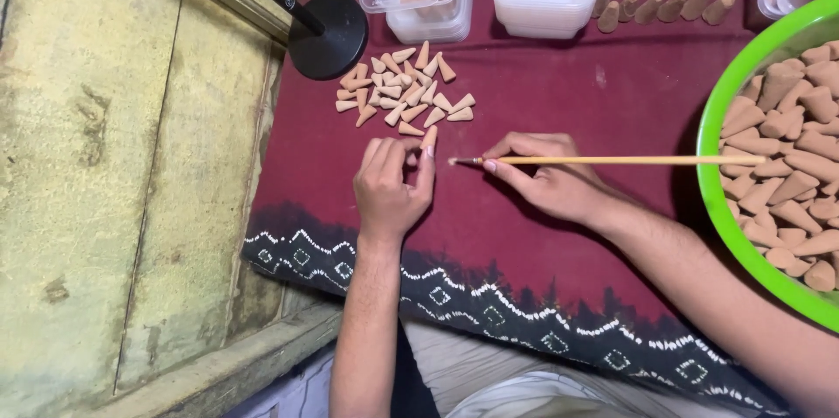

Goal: Brushing and organizing incense cones from a bowl onto a work surface.

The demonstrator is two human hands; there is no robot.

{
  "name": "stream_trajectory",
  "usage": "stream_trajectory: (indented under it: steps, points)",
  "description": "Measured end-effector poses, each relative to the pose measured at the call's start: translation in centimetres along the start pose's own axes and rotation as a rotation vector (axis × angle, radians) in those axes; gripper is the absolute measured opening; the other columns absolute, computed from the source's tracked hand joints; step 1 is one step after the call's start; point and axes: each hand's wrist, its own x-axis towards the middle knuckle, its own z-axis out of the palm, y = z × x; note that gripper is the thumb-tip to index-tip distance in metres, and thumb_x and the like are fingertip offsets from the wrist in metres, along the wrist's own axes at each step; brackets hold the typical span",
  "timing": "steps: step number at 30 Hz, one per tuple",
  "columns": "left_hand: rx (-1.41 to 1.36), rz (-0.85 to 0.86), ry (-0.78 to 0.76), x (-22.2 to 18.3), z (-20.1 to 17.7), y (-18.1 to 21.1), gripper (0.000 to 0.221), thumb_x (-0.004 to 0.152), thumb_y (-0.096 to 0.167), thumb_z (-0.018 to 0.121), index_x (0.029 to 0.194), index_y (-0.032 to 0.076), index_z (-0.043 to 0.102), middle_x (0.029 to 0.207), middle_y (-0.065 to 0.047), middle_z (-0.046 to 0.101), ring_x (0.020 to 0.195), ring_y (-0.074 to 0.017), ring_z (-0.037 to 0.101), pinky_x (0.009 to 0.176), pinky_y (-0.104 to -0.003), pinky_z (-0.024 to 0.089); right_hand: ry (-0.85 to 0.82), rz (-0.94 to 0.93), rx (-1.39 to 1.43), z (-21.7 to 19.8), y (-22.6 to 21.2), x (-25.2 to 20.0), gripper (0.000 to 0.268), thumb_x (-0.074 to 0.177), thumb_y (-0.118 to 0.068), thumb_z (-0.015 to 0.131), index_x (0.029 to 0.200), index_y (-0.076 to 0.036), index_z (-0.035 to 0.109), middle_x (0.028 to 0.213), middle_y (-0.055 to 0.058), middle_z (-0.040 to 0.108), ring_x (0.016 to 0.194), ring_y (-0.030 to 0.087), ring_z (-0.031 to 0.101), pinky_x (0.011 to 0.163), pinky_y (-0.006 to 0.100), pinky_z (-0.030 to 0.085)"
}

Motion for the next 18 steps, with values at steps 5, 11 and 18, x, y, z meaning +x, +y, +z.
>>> stream_trajectory:
  steps: [5, 11, 18]
  points:
    - [0.066, -0.053, 0.096, 0.6, -0.4, 0.6, 0.007, 0.088, 0.009, 0.075, 0.089, 0.007, 0.068, 0.065, -0.002, 0.054, 0.065, -0.024, 0.06, 0.063, -0.032, 0.053, 0.01, -0.015, 0.008, -0.1, 0.6, 0.1, 0.017, 0.095, -0.007, 0.07, 0.109, -0.009, 0.079, 0.089, 0.016, 0.077, 0.083, 0.031, 0.076, 0.073, 0.04, 0.058]
    - [0.108, -0.106, 0.123, 0.4, -0.2, 0.5, 0.008, 0.089, 0.008, 0.077, 0.092, 0.005, 0.069, 0.067, -0.003, 0.055, 0.067, -0.0252, 0.062, 0.063, -0.034, 0.054, -0.168, -0.052, -0.012, 0.0, 0.0, -0.1, 0.021, 0.095, -0.008, 0.067, 0.112, -0.006, 0.079, 0.1, 0.019, 0.08, 0.094, 0.04, 0.076, 0.08, 0.048, 0.06]
    - [0.112, -0.119, 0.092, 0.5, -0.3, 0.6, 0.013, 0.089, 0.008, 0.078, 0.098, 0.005, 0.07, 0.071, -0.005, 0.058, 0.071, -0.0274, 0.063, 0.067, -0.037, 0.055, -0.132, -0.073, -0.002, -0.2, -0.3, 0.2, 0.028, 0.098, -0.012, 0.065, 0.123, -0.007, 0.075, 0.106, 0.016, 0.08, 0.101, 0.036, 0.076, 0.085, 0.046, 0.06]
